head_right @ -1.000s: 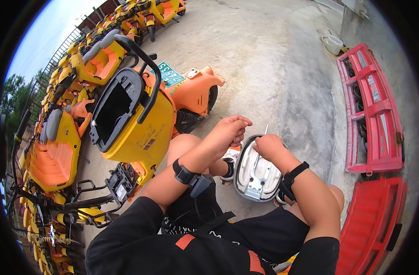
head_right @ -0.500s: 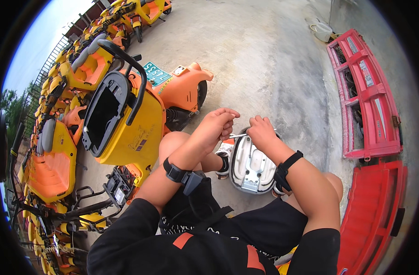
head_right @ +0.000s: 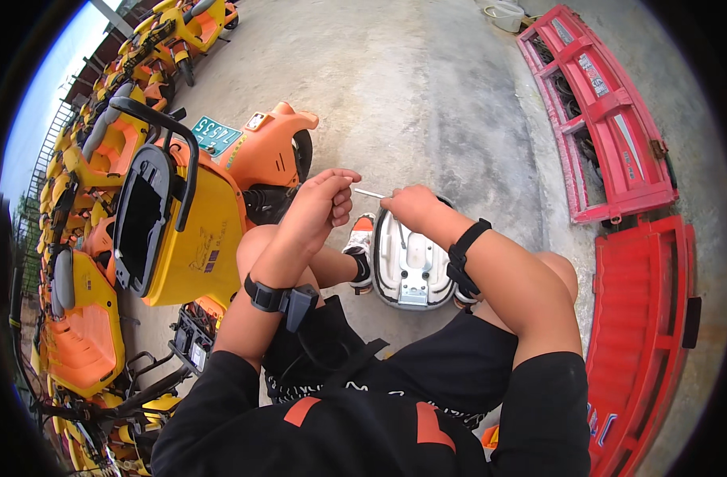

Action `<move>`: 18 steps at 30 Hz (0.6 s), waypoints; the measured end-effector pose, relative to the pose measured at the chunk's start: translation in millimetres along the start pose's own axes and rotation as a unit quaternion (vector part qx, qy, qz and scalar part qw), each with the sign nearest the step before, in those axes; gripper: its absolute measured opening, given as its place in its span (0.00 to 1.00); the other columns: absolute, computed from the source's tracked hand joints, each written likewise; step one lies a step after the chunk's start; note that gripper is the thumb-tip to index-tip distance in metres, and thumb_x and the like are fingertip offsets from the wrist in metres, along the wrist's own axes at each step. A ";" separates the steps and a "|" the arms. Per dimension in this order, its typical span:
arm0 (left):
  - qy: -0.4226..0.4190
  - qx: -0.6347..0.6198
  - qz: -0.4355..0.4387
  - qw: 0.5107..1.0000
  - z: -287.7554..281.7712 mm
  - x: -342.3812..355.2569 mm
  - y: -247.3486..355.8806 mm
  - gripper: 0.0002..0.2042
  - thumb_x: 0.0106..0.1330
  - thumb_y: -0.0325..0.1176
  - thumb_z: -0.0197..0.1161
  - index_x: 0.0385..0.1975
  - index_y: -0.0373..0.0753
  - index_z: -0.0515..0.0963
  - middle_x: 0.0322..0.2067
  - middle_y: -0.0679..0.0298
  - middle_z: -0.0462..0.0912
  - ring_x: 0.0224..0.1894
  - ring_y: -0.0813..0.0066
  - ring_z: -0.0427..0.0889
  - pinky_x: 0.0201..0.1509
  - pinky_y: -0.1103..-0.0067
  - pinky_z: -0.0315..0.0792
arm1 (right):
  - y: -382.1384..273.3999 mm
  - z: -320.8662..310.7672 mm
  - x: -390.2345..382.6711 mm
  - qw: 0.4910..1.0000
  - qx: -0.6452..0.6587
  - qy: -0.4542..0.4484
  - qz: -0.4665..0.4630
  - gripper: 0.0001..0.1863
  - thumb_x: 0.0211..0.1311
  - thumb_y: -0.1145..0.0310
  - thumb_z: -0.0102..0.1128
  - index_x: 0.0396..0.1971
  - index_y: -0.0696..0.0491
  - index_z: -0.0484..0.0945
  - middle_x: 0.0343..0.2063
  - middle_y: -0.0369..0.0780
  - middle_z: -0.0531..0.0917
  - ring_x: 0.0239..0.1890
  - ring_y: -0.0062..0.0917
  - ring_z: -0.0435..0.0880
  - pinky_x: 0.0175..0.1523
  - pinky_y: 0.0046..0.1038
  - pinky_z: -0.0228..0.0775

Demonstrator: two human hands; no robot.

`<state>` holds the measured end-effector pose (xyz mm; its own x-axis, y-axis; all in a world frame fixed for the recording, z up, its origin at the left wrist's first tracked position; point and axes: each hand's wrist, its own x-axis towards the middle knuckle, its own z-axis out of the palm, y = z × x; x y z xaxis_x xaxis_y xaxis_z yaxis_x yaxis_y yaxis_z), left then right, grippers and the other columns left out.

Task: Fixing the seat or base of an electric scooter using tools.

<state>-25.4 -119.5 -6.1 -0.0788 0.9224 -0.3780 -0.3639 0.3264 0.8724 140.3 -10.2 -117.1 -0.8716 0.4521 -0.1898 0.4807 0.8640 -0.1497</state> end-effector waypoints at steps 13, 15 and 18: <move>0.004 -0.002 0.004 1.000 -2.5 1.3 -0.1 0.08 0.70 0.29 0.51 0.42 0.34 0.75 0.21 0.74 0.63 0.22 0.85 0.62 0.23 0.86 0.58 | -8.8 4.3 -0.5 0.991 -0.096 0.079 -0.058 0.09 0.52 0.69 0.61 0.32 0.44 0.88 0.41 0.33 0.80 0.56 0.27 0.71 0.56 0.33 0.63; 0.003 -0.002 0.007 1.000 -2.7 0.3 0.4 0.08 0.70 0.29 0.51 0.42 0.34 0.75 0.21 0.74 0.63 0.21 0.85 0.62 0.23 0.85 0.58 | -9.2 7.4 -2.5 0.994 -0.091 0.061 -0.014 0.09 0.53 0.69 0.61 0.32 0.46 0.88 0.44 0.35 0.80 0.56 0.29 0.71 0.56 0.34 0.64; 0.001 -0.002 0.009 1.000 -2.9 -0.7 1.1 0.08 0.70 0.29 0.51 0.42 0.34 0.74 0.21 0.74 0.63 0.22 0.85 0.62 0.23 0.85 0.58 | -7.7 13.1 -2.2 0.994 -0.028 0.101 0.003 0.09 0.55 0.68 0.60 0.33 0.50 0.88 0.49 0.39 0.79 0.58 0.32 0.71 0.60 0.36 0.65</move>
<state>-28.5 -120.4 -5.8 -0.0879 0.9276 -0.3630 -0.3663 0.3088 0.8778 139.8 -20.7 -128.2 -0.8728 0.4880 0.0087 0.4852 0.8694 -0.0932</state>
